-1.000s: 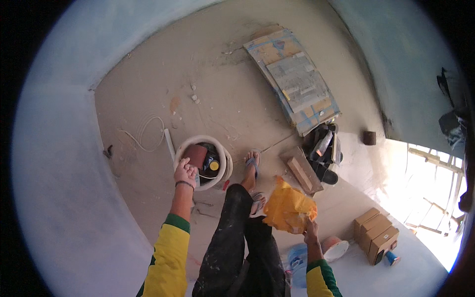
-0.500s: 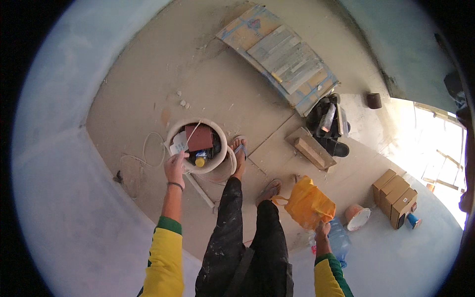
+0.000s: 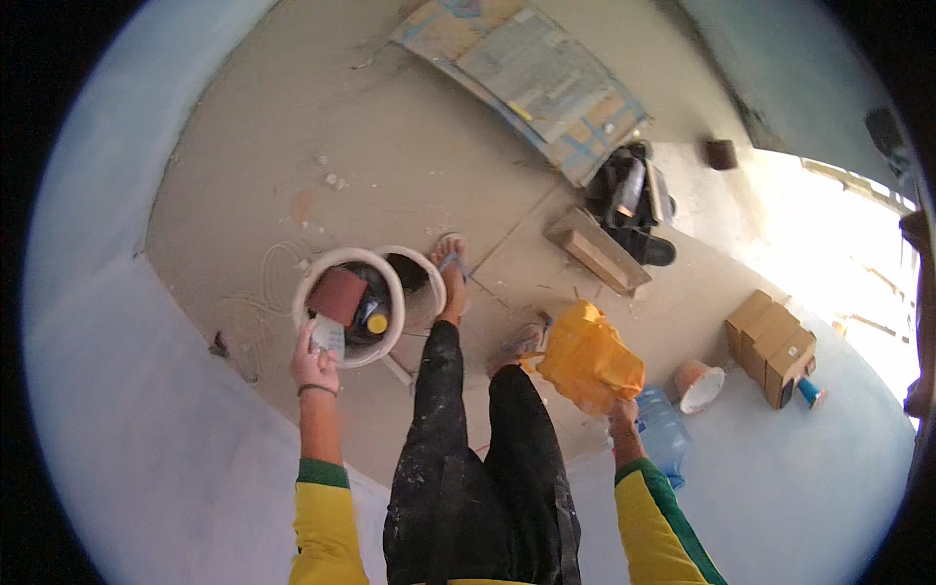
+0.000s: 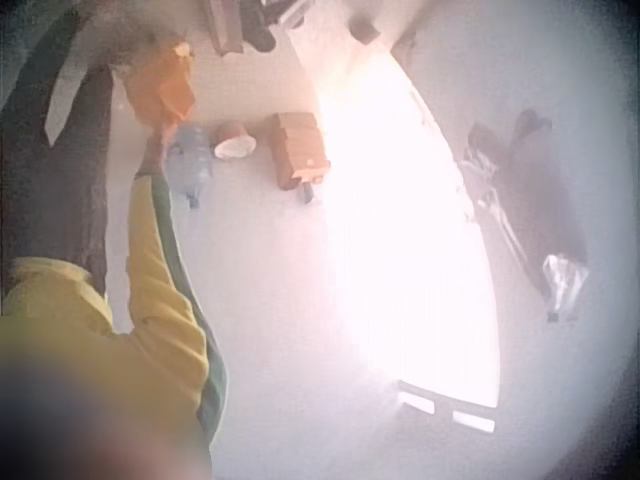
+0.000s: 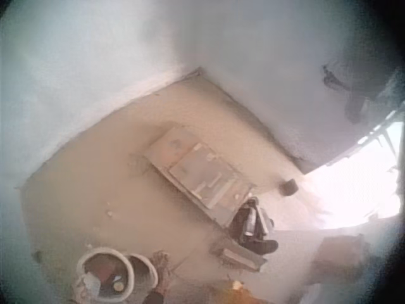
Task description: The person moves around a cluttered room, handling buckets, a cloth, and small debris. They pick up and place down various items, including a yellow cloth and small pieces of debris, while navigating the space.
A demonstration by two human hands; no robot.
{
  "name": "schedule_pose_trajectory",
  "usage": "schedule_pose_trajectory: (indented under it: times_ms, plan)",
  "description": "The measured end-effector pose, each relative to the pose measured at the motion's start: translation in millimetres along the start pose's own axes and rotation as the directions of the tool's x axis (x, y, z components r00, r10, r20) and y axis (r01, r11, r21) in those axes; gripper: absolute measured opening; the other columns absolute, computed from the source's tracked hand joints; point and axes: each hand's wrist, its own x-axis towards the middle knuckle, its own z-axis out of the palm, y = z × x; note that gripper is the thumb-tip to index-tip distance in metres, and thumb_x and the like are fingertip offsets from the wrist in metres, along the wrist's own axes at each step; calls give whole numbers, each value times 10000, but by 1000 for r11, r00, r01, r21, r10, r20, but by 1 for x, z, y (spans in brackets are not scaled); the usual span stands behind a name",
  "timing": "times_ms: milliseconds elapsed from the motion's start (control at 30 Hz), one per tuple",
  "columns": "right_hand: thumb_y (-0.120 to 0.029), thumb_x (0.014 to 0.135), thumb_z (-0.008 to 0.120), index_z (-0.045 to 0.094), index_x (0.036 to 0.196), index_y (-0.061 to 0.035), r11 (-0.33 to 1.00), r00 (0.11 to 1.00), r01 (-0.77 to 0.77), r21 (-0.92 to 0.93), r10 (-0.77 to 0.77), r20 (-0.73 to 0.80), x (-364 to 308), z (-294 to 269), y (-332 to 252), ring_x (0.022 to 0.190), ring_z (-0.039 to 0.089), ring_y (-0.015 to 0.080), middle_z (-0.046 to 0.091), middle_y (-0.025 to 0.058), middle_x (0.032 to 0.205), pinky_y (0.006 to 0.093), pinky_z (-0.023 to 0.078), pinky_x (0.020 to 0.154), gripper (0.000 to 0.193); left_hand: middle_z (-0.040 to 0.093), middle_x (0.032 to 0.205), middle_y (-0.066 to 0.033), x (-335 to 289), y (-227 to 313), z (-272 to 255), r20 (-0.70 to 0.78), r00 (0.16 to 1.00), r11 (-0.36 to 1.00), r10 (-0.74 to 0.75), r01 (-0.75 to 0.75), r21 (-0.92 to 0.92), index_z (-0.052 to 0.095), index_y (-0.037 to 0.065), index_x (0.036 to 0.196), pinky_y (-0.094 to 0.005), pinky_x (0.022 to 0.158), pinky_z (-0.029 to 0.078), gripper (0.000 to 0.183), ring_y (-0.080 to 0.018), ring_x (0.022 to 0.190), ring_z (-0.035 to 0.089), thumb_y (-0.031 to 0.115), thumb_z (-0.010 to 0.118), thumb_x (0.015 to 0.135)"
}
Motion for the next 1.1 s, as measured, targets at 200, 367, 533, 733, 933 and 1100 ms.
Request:
schedule_pose_trajectory:
  times_ms: [200, 367, 533, 733, 933, 1100]
  plan:
    - [-234, 881, 598, 537, 1228, -167, 892, 910, -411, 189, 413, 32, 1, -39, 43, 975, 604, 262, 597, 94, 1156, 500, 502, 754, 359, 345, 593, 54, -15, -38, -16, 8, 1000, 999, 18, -17, -44, 611, 122, 811, -242, 552, 382, 129, -83, 460, 316, 178, 727, 802]
    - [-229, 955, 499, 521, 1258, -153, 795, 892, -442, 416, 343, 293, -18, -90, 83, 1154, 529, 294, 544, 93, 1291, 501, 440, 977, 313, 319, 579, 54, -8, -75, -14, 43, 999, 995, -6, 11, -104, 646, 105, 863, -245, 657, 444, 87, -91, 507, 330, 166, 699, 831]
    - [-376, 934, 531, 558, 1224, -142, 662, 854, -518, 542, 368, 367, -21, -128, 122, 1012, 604, 224, 617, 38, 1181, 363, 521, 779, 373, 348, 610, 37, 13, -108, 1, 94, 996, 997, 1, 7, -77, 664, 45, 964, -294, 788, 502, 156, -97, 557, 366, 153, 683, 852]
    - [-401, 936, 518, 596, 1165, -102, 456, 824, -566, 687, 334, 457, -28, -118, 160, 890, 613, 198, 639, 36, 1133, 271, 507, 647, 385, 436, 893, -31, 44, -112, -5, 127, 990, 988, 53, -70, 139, 557, -7, 1192, -386, 952, 497, 337, -191, 867, 531, 188, 609, 923]
    - [-462, 918, 545, 521, 1277, -69, 182, 678, -699, 691, -137, 722, -82, -59, 126, 1081, 609, 269, 582, 102, 1266, 437, 532, 892, 533, 481, 1285, -110, 91, -102, -32, 142, 986, 902, -89, 19, 432, 479, 31, 1288, -449, 1020, 416, 433, -243, 1177, 459, 203, 598, 908]
    - [-461, 906, 572, 516, 1287, -69, 425, 614, -726, 540, 47, 788, -153, 7, 75, 1079, 611, 276, 589, 114, 1256, 494, 486, 957, 549, 328, 1472, -163, 25, -147, 2, 876, 447, -173, 181, -862, 476, 279, 40, 1434, -450, 1126, 256, 768, -345, 1366, 284, 129, 682, 786]
